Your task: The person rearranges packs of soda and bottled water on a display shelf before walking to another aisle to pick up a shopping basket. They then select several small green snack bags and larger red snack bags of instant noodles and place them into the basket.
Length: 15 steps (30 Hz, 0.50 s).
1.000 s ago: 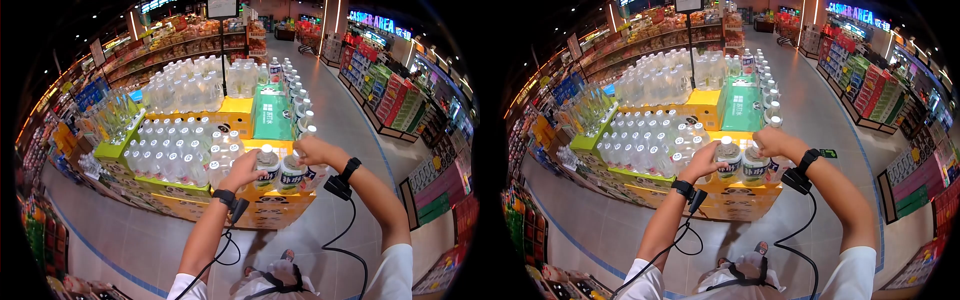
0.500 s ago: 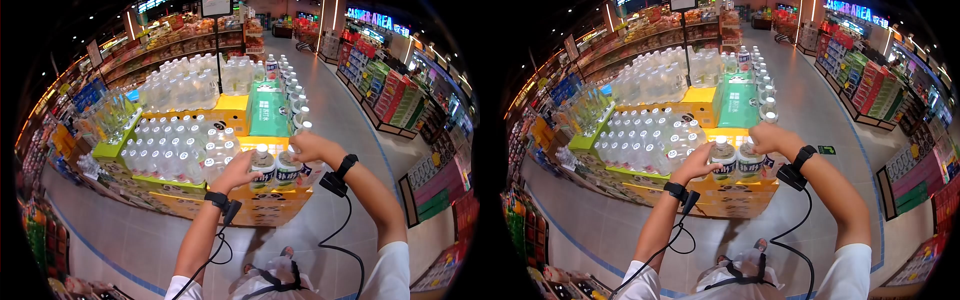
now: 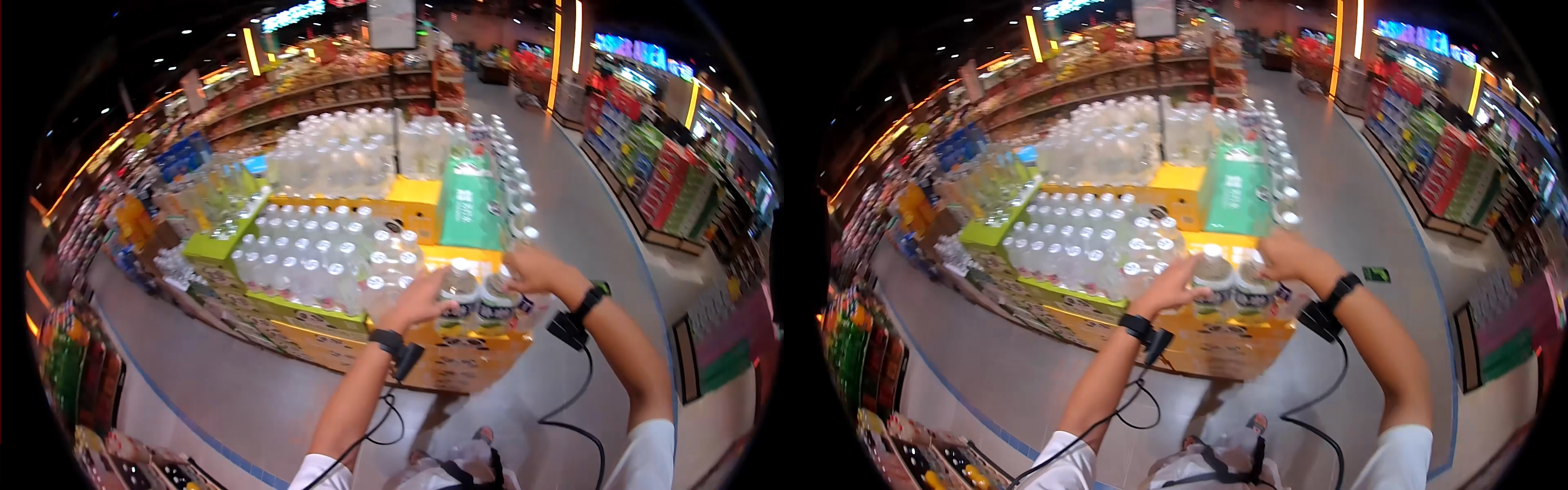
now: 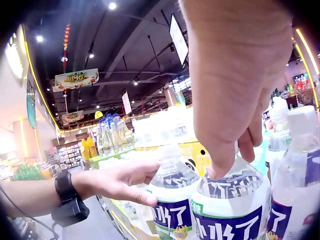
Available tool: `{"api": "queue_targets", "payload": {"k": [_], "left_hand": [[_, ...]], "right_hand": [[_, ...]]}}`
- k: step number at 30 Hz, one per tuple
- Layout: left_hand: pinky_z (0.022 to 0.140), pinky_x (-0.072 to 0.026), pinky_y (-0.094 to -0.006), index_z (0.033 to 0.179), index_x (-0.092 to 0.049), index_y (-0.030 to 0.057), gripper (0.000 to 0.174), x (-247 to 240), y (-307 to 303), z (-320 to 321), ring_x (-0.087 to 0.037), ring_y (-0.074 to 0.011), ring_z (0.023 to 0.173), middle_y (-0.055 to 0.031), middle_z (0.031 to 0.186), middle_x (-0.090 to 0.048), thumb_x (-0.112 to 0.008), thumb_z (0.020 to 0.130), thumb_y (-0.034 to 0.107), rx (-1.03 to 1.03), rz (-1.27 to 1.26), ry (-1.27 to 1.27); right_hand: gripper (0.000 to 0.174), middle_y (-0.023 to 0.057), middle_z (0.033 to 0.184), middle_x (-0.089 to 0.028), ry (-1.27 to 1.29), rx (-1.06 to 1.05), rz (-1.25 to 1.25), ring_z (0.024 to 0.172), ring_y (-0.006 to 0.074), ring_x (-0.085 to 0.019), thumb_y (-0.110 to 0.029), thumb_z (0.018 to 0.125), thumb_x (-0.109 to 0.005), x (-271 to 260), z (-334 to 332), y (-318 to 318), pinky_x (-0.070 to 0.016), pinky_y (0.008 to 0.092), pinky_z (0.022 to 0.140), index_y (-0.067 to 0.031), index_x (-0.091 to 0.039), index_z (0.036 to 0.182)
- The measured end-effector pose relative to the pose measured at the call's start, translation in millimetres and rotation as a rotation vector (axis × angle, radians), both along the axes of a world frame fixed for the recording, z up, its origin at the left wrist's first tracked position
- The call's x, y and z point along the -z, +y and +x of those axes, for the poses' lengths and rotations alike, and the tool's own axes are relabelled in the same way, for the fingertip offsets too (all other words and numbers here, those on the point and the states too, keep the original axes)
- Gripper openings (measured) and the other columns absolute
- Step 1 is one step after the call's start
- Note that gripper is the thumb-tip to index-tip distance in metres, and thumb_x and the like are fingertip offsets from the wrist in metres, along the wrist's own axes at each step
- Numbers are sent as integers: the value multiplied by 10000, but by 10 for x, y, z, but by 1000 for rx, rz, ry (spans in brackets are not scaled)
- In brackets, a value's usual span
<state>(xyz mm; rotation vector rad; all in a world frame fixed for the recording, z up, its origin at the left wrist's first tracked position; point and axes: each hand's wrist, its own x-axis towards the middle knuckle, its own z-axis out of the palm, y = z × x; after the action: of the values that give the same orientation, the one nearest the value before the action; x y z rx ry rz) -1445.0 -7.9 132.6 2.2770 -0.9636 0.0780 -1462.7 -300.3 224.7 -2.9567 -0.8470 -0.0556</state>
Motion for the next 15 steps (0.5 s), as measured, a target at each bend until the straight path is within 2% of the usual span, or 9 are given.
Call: {"api": "queue_targets", "payload": {"k": [1,3,4,6,8,10,12,14,15], "left_hand": [[1147,-296,-445,1467,-361,-4,893,-17,0,-33,-429,-403,1346,-253,1439,-469,-723,825,501,-2,-8,16],[1159,-271,-461,1485,-332,8,893,-43,0,-68,-396,-398,1372,-250,1458,-449,-736,826,456,6,-6,32],[1170,-244,-481,1497,-304,9,897,-19,2,-59,-390,-409,1373,-256,1457,-447,-738,829,421,26,-36,30],[1183,-210,-486,1488,-299,-4,898,92,-27,-15,-425,-392,1357,-261,1449,-453,-763,803,345,15,-86,-33],[1167,-247,-483,1453,-335,-22,862,89,-46,-61,-444,-387,1342,-259,1449,-451,-785,780,273,12,-125,-29],[1152,-283,-453,1450,-336,-17,840,122,-78,-91,-439,-395,1340,-264,1454,-436,-774,773,219,-13,-151,-11],[1181,-204,-541,1498,-272,4,878,95,-108,-148,-391,-381,1384,-244,1493,-401,-747,781,185,-66,-91,-8],[1190,-132,-587,1525,-229,17,909,132,-129,-151,-344,-349,1426,-197,1544,-352,-733,793,202,-74,-56,-11],[1193,-103,-598,1547,-192,40,945,179,-137,-111,-272,-344,1467,-156,1581,-303,-738,802,242,-78,-32,9]], "right_hand": [[431,199,893,-683,-40,-4,-6,897,390,-655,-379,726,-797,-44,-90,3,-497,494,796,-35,-658,945],[559,166,971,-678,13,-80,77,1016,384,-616,-395,734,-810,-162,-217,-72,-367,483,1087,-56,-597,1124],[545,168,1055,-653,-120,-93,99,1069,376,-589,-376,754,-794,-186,-308,-116,-340,509,1123,-57,-584,1143],[486,163,1125,-623,-228,-44,144,1086,373,-578,-337,784,-768,-220,-440,-218,-339,533,1114,-58,-581,1136],[413,160,1093,-613,-202,17,114,1078,385,-570,-243,795,-741,-240,-546,-311,-350,552,1100,-61,-577,1127],[401,166,1078,-611,-139,-12,108,1053,387,-581,-183,785,-741,-225,-559,-472,-460,486,953,-49,-574,1124],[404,184,1133,-617,-8,22,157,1056,387,-591,-149,779,-742,-215,-563,-582,-486,455,872,-45,-579,1134],[364,217,1131,-633,13,-32,122,1029,368,-616,-198,902,-646,-155,-504,-665,-491,438,883,4,-577,1197],[366,234,1129,-640,26,-47,104,1015,359,-628,-223,964,-598,-159,-475,-712,-493,429,889,29,-576,1228]]}}
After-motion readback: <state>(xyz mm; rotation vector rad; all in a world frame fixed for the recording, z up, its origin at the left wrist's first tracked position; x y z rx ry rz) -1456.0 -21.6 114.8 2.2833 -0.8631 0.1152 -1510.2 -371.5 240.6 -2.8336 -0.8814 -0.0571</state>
